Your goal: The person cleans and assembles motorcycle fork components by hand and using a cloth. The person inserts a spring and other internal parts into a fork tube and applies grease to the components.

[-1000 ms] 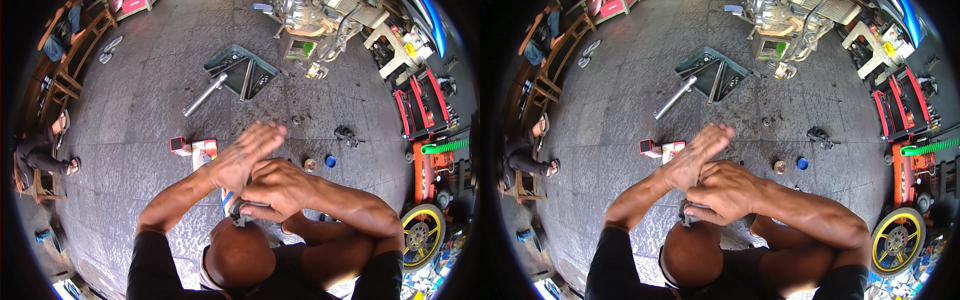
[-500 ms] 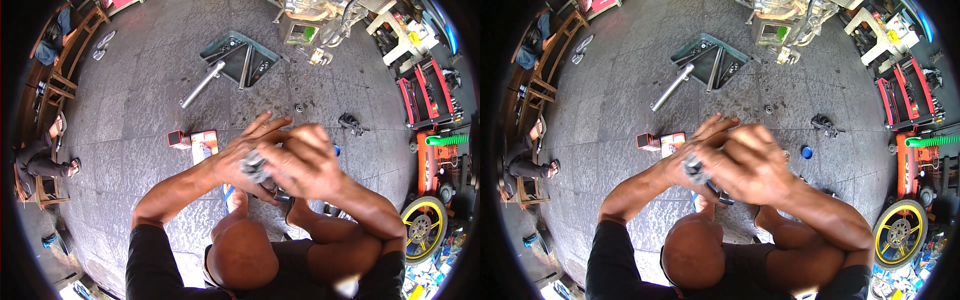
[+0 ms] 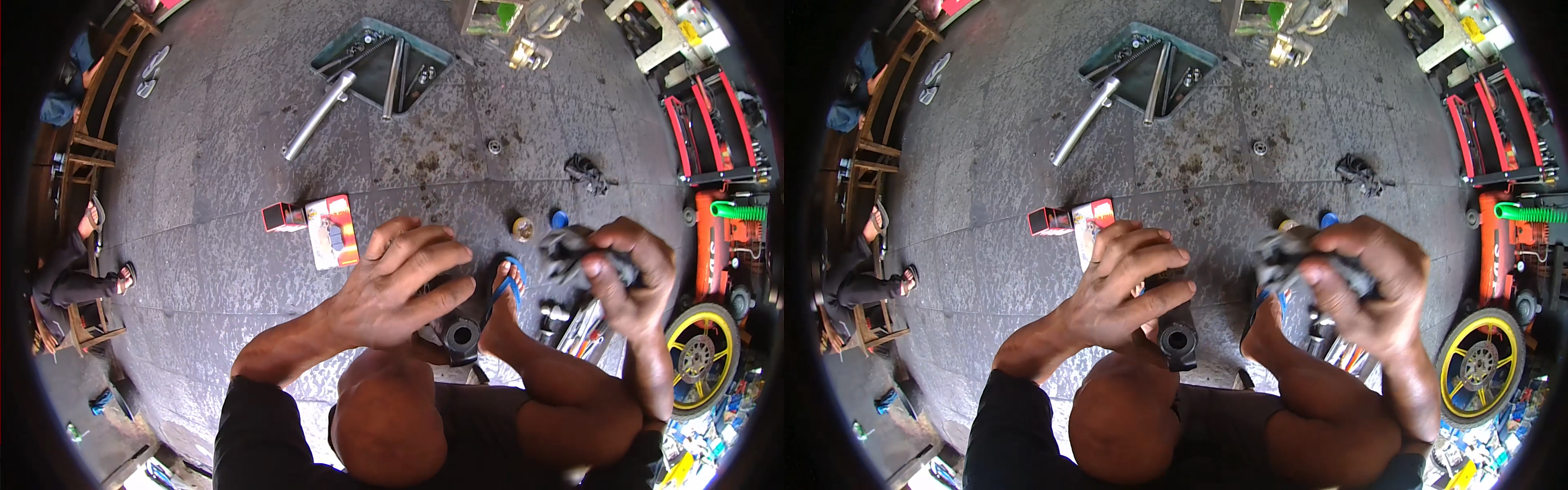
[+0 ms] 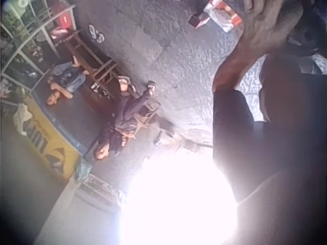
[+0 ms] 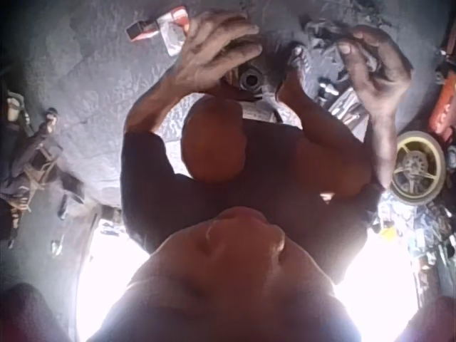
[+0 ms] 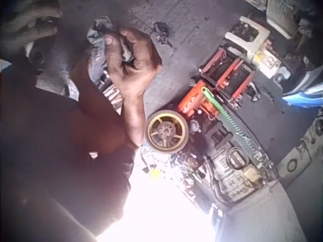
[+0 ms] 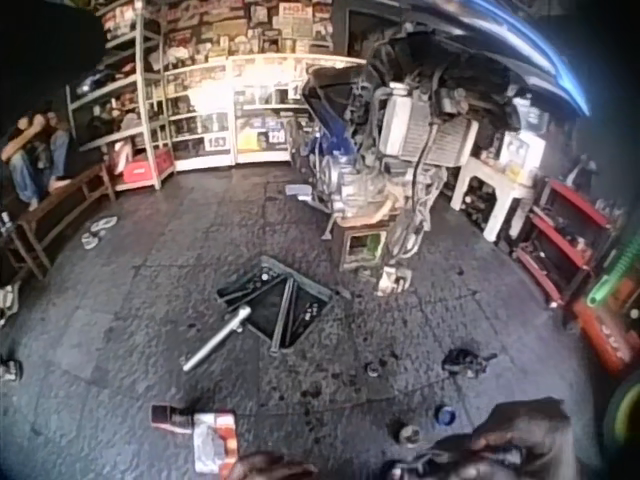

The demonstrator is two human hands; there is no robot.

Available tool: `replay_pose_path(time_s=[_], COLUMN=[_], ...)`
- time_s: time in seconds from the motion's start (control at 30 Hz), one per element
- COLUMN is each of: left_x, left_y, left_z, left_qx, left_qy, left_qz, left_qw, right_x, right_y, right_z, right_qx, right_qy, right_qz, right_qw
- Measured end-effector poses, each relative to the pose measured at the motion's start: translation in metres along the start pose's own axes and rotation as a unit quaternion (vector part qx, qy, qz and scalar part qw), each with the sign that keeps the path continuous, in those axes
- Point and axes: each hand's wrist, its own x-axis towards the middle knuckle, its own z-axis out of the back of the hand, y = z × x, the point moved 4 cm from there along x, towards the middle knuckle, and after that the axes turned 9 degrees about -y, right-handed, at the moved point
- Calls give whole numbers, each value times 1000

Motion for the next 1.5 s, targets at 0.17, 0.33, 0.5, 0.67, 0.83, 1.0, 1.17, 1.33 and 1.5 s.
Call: replay_pose_path(time_s=[0.17, 0.33, 0.5, 0.67, 0.83, 1.0, 1.17, 1.33, 1.5], left_x=[-6, -4, 8, 21, 25, 22, 20, 23, 17], left_y=[-12, -11, -11, 5, 20, 21, 31, 48, 70], left_z=[-8, -10, -7, -8, -10, -9, -1, 9, 24], left_qx=[1, -7, 1, -27, -15, -34, -8, -12, -1], left_qy=[-4, -8, -2, -48, -69, -55, -25, -46, -11], left_qz=[-55, -75, -27, 17, 49, 55, 55, 82, 61], left_qw=[998, 997, 1000, 998, 996, 996, 998, 995, 998], right_x=[-55, -202, -421, -540, -444, -218, -55, 58, 98], right_y=[-84, -203, -288, -295, -305, -296, -278, -288, -308], right_z=[31, 70, 107, 121, 110, 23, -98, -205, -253], right_qx=[-120, -307, -481, -448, -422, -284, -210, -206, -85], right_qy=[-8, 34, 177, 183, 113, 132, 305, 328, 189], right_qz=[-291, -337, -590, -640, -519, -276, -179, -139, -130], right_qw=[949, 889, 624, 597, 735, 909, 911, 911, 970])
